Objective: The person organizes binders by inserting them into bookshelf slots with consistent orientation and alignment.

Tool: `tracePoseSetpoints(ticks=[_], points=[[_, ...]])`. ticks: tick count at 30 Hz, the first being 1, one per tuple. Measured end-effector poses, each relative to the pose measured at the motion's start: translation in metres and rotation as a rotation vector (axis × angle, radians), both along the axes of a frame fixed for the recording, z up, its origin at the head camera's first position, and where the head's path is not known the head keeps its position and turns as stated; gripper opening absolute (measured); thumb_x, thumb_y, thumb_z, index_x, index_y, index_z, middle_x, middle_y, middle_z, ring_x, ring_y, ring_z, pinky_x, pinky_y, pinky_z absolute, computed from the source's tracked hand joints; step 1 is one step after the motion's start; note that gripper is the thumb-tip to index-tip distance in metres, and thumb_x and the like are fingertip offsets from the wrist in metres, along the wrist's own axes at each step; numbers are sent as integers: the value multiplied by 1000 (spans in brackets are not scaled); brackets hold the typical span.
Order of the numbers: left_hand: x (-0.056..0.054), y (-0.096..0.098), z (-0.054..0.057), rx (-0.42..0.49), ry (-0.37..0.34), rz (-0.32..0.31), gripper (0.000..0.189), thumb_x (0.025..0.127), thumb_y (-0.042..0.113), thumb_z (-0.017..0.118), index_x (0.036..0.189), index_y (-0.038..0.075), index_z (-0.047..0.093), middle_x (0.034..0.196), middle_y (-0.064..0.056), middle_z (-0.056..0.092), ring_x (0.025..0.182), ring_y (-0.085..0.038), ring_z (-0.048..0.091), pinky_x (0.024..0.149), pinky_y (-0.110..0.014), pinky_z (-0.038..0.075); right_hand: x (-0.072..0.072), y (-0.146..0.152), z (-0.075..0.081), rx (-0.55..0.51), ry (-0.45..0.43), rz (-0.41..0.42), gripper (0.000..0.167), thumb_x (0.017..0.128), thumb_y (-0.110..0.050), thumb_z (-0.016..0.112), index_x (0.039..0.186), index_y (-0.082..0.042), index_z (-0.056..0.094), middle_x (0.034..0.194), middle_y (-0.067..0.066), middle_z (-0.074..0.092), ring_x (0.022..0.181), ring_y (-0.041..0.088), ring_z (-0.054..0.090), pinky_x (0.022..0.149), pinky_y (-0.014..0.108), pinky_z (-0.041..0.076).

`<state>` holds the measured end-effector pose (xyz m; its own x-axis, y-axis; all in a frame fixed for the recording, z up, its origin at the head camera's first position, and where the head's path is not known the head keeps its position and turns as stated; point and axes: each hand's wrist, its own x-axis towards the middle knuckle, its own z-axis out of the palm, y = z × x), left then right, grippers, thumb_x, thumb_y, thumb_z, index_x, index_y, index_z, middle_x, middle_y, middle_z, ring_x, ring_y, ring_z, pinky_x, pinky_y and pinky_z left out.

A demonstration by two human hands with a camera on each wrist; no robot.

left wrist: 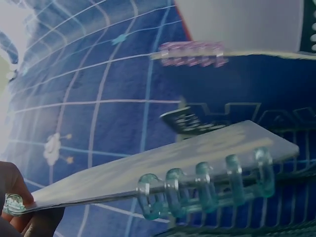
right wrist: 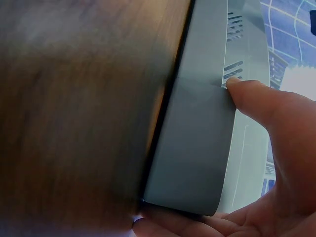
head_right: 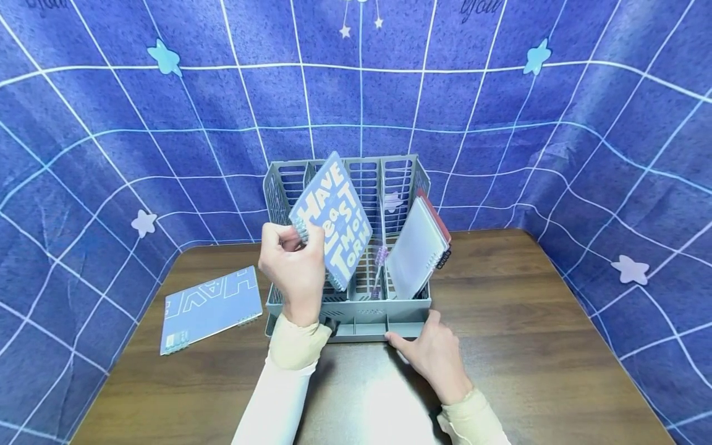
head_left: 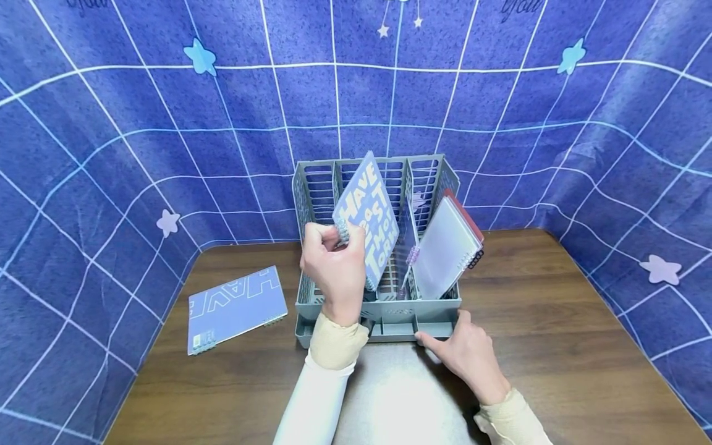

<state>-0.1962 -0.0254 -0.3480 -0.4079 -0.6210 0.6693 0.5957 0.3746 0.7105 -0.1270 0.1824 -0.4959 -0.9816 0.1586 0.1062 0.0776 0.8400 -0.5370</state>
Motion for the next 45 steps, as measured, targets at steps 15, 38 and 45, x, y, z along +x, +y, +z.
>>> tracePoseSetpoints(ticks=[15, 38, 45], points=[[-16, 24, -24, -35, -66, -72, 22, 83, 6, 78, 79, 4, 57, 68, 0, 71, 59, -11, 68, 59, -31, 56, -3, -2, 1, 26, 7, 4, 108, 71, -73, 81, 128, 14, 51, 82, 36, 66, 76, 54, 68, 65, 60, 55], [-10, 32, -39, -121, -190, -345, 25, 85, 24, 87, 93, 7, 70, 85, -1, 76, 75, -13, 73, 72, -32, 60, -2, -2, 0, 17, 16, -8, 107, 70, -72, 83, 127, 13, 52, 82, 37, 66, 76, 55, 68, 66, 61, 54], [-9, 26, -41, -206, -276, -417, 25, 85, 25, 87, 100, 10, 74, 94, -2, 79, 86, -12, 76, 80, -31, 61, -2, -1, 1, 16, 3, -14, 108, 70, -71, 83, 129, 14, 51, 83, 38, 66, 77, 56, 68, 66, 61, 55]])
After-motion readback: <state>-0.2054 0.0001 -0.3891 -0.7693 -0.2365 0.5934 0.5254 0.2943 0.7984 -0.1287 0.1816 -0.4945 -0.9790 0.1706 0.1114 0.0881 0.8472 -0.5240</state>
